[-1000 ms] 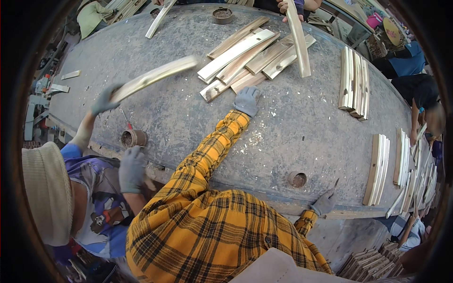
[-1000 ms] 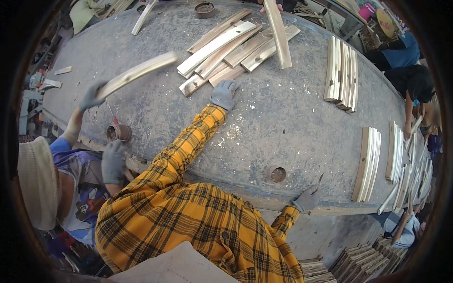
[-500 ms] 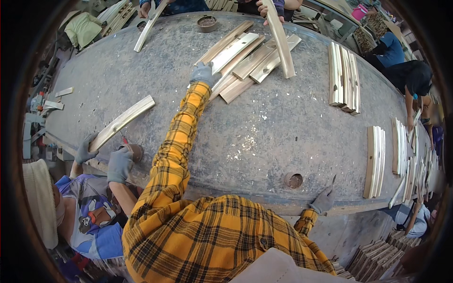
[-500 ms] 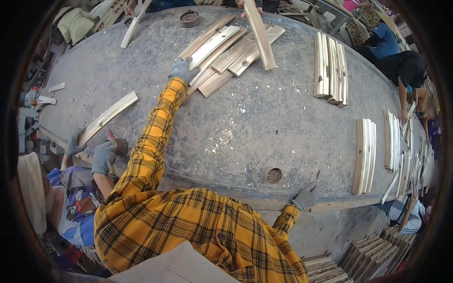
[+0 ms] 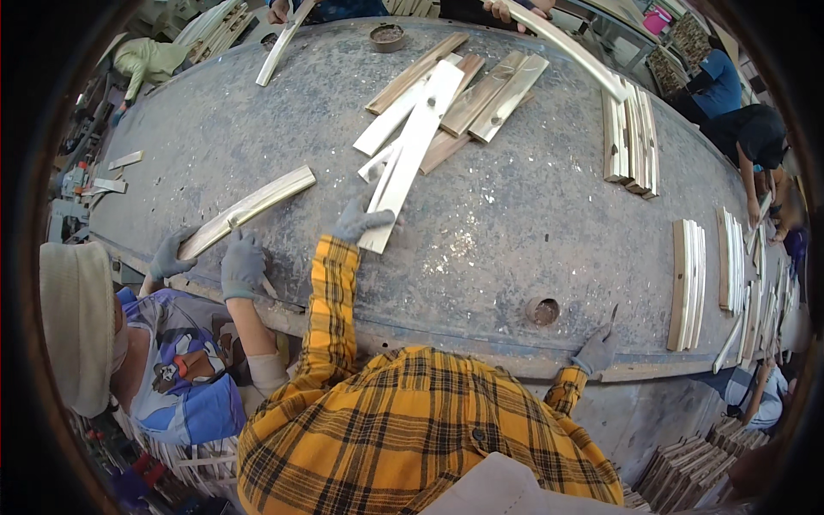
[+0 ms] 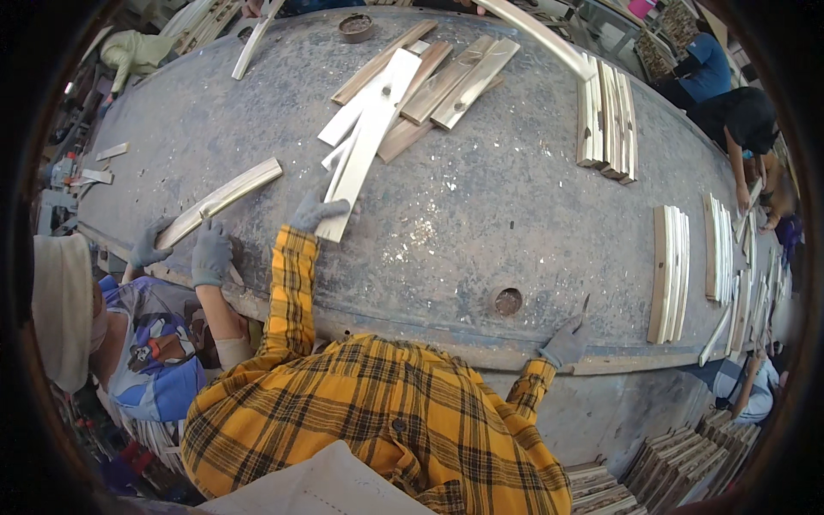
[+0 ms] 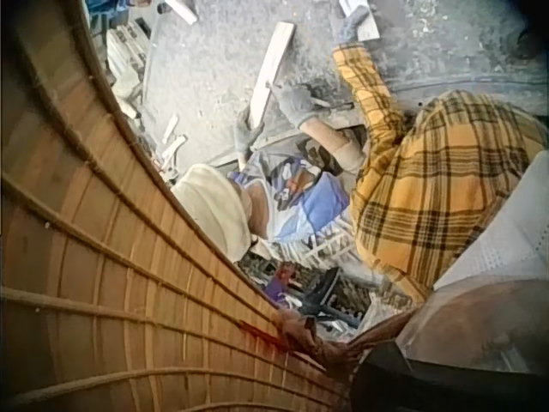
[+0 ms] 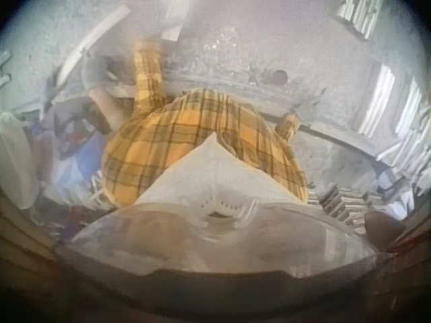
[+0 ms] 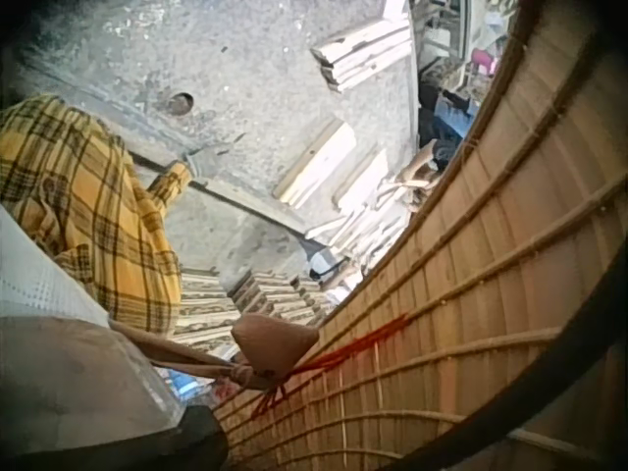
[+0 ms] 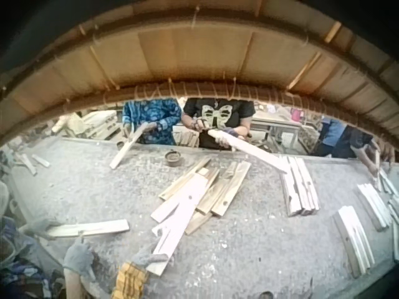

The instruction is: Applying a liquid substance with a small brush to wooden slats and stacking them.

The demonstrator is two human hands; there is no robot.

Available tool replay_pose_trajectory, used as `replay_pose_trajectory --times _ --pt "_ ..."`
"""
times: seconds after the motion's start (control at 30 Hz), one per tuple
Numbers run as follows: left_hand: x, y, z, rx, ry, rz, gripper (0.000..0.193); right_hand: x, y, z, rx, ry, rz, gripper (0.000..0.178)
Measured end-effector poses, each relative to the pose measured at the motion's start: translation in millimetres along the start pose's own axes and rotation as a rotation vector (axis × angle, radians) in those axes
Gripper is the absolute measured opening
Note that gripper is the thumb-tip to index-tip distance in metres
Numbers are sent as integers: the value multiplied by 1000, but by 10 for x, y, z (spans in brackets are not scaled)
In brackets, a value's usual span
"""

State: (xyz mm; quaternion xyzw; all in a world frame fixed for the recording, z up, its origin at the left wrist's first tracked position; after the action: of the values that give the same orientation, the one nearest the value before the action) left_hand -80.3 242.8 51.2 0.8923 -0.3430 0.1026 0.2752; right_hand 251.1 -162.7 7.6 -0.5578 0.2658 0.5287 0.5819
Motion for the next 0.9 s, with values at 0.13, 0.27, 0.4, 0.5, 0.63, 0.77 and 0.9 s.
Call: replay_pose_trajectory --times 0.13,0.27,0.4,0.5,0.63,0.77,0.9 --pt "347 551 128 -55 74 92 80 -204 -6 -86 -19 -31 -4 32" --pt "770 895 534 -112 124 168 77 -398 25 -393 15 -28 35 34" --pt "1088 936 928 -136 131 261 71 -247 5 -695 6 -15 13 35" --pt "1142 793 1161 -266 351 308 59 -117 -3 -624 -32 -58 14 34" --pt "1273 495 1484 -406 667 343 54 100 -60 -649 -49 -97 22 33" --pt "1320 143 1685 -485 763 360 58 406 -302 -621 -95 -169 32 33" --pt "1299 444 1679 -434 771 353 61 325 -253 -665 -111 -112 105 33"
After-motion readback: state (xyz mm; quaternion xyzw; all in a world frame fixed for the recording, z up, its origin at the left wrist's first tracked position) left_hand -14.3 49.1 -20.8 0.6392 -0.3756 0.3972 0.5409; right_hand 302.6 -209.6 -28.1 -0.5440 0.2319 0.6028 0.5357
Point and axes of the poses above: each hand's wrist, its own y-axis away from the middle knuckle, its own x-axis out of the palm, z = x × y, the point moved 3 cm from there along -y, towards the middle knuckle, and after that the axes turned 6 degrees about -x, right-handed, at the moved point
